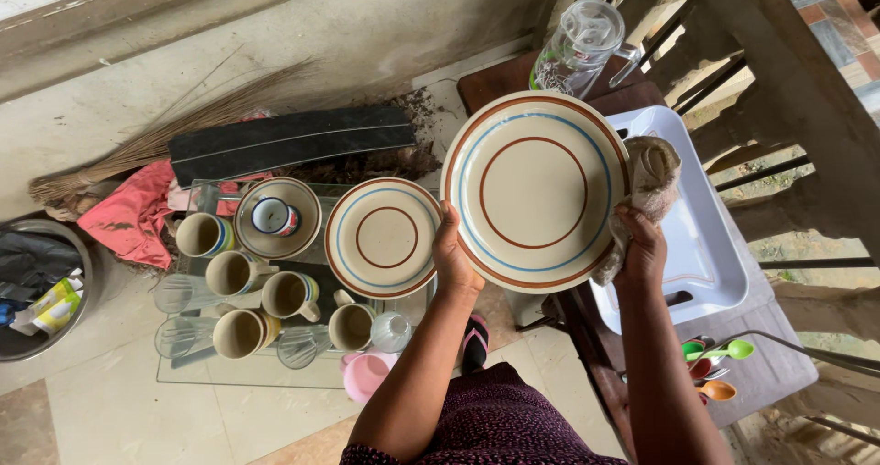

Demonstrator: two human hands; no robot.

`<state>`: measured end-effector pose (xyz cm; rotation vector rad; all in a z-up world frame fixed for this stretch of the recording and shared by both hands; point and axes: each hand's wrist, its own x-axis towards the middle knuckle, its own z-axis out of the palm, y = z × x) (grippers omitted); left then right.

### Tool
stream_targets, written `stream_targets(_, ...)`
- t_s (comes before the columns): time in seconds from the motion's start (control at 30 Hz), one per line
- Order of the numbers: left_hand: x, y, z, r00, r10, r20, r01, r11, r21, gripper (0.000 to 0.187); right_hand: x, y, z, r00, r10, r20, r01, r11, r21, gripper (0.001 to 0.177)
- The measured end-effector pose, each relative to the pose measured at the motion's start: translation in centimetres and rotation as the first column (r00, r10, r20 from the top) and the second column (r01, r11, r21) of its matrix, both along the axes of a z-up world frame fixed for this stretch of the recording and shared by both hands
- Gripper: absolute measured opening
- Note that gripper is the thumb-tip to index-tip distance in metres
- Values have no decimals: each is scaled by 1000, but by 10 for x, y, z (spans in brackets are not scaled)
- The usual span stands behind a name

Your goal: The person wipes plates with a cloth, carries them across the area, and stacks them on a small table.

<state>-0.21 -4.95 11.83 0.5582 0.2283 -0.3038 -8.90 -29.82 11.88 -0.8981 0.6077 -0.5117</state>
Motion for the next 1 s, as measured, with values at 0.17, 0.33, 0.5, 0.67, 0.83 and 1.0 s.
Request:
stream_targets(0.17,6,-14,2,999,4,-37,-3,1000,25,73,0,0,12,996,-3,86,11,996,-91,34)
stream_targets(0.33,21,-5,1,990,-134,47,128,985,115,63,-1,-22,16,990,26,141,-9,993,-119,40)
stream_targets(0.5,39,14,6,847,-532,9,493,792,359,42,-8,-58,13,979,189,78,-171,966,-195,49)
stream_targets(0.67,9,5,-32,901,-430,53,394,864,313,31,5,-69,15,976,219,-15,-212,921,-326,42)
stream_targets(0.83,-4,20,-58,945,-324,-43,323,906,273,30,21,-26,32,982,118,-146,-184,757,-627,49)
stream_targets(1.0,0,49,-69,976,-203,-78,217,936,277,32,27,33,38,982,-186,21,32,53,-998,59)
